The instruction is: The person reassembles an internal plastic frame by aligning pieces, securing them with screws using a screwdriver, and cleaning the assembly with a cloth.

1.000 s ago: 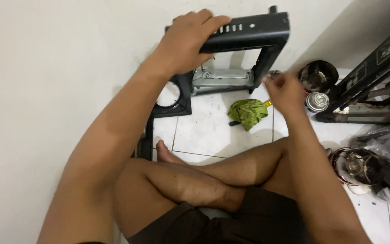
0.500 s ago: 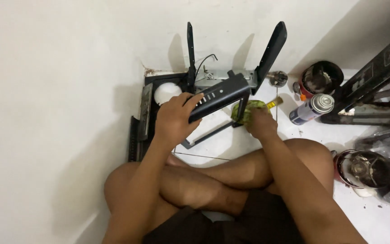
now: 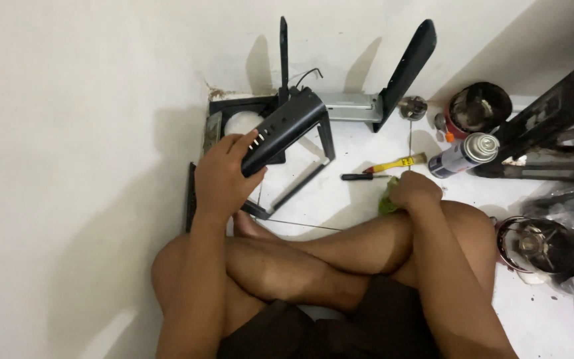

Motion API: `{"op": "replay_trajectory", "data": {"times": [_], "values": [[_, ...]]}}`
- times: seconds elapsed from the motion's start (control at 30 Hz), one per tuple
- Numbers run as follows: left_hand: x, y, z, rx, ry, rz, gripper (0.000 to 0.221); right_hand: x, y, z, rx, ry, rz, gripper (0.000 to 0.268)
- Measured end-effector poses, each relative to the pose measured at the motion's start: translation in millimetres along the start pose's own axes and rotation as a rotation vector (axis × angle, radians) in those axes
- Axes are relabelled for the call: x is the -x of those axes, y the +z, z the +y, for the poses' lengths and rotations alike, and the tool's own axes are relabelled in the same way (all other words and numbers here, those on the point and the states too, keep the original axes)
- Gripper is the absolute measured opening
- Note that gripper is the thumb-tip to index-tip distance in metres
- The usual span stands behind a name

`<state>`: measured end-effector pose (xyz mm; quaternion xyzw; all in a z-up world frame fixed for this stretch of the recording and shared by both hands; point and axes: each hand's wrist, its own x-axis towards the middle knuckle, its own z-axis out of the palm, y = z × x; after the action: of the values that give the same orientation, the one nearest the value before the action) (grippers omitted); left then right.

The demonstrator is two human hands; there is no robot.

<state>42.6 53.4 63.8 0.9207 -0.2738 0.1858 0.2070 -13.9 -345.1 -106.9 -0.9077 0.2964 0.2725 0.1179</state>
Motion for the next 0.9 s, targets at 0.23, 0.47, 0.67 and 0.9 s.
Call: {"op": "replay_trajectory", "data": {"times": [0.23,0.47,0.67,0.9], "values": [[2,-9,-1,0.038,-0.110,0.007,0.066,50,-21,-60,-0.103,-0.137,0.168,0.070],[-4,-19,19,0.396,-0.274,0.012,0.082,-33,59,-60,0.196,-0.460,0.145,0.049],[9,-4,6,0.948,-0.254,0.200,0.085,0,50,-59,0.253,-0.531,0.207,0.035],[3,32,9,1.567,-0.551,0.410,0.041,51,-19,-70,-0.275,-0.346,0.322,0.027]]}}
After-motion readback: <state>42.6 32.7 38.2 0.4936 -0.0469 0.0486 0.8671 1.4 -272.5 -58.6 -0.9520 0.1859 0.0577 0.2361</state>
